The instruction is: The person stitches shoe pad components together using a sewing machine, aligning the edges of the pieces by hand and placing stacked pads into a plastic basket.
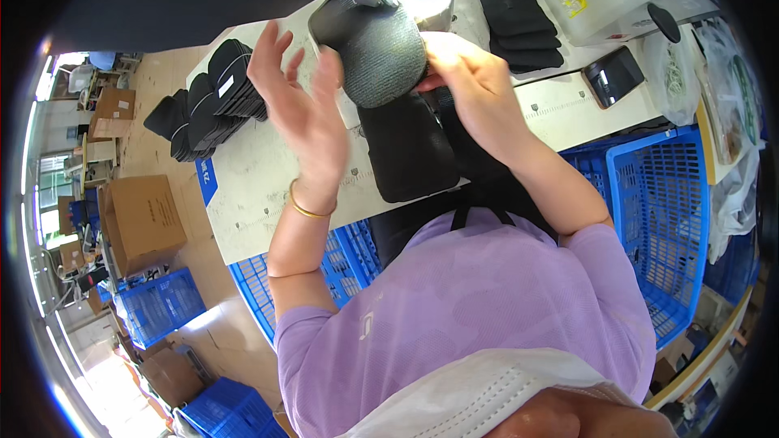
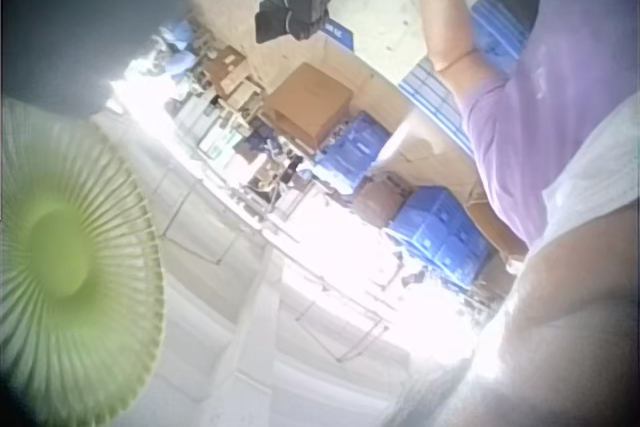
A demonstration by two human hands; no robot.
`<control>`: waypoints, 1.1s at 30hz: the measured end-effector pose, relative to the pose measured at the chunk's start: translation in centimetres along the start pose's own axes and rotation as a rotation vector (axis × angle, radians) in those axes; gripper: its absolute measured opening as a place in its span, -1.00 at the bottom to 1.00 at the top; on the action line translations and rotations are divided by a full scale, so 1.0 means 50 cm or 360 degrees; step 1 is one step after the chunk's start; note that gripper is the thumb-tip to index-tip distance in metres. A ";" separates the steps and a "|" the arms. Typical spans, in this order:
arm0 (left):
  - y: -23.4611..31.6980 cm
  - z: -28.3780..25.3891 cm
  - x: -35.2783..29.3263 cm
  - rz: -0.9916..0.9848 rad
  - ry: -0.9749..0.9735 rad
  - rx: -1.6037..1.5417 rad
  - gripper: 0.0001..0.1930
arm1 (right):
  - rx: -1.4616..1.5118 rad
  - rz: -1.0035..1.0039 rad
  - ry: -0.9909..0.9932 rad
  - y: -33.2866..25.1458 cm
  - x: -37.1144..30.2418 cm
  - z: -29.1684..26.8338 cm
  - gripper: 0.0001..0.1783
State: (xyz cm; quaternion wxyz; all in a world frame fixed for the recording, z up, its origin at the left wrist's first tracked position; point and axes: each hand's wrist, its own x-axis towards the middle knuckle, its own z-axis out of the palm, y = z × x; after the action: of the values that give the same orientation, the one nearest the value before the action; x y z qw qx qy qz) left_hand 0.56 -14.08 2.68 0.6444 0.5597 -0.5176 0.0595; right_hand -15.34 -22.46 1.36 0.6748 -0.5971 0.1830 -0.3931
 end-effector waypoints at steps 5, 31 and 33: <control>-0.020 -0.022 0.077 -0.1694 -0.0296 -0.1565 -0.73 | -0.1769 -0.0454 0.0181 0.035 -0.051 -0.118 -0.36; 0.026 -0.056 -0.044 -0.1819 -0.0179 -0.1292 -0.65 | -0.0597 -0.0894 0.0559 -0.001 -0.032 -0.130 -0.70; 0.052 -0.047 -0.049 -0.1760 -0.0134 -0.1553 -0.74 | -0.0807 -0.0613 0.0040 -0.046 -0.021 -0.098 -0.78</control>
State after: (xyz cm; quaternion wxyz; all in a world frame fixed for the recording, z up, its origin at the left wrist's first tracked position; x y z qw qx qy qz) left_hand -0.84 -10.03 2.97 0.7356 0.3903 -0.1517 -0.5325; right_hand -20.22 -24.87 2.25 0.4152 -0.7651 0.1671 -0.4629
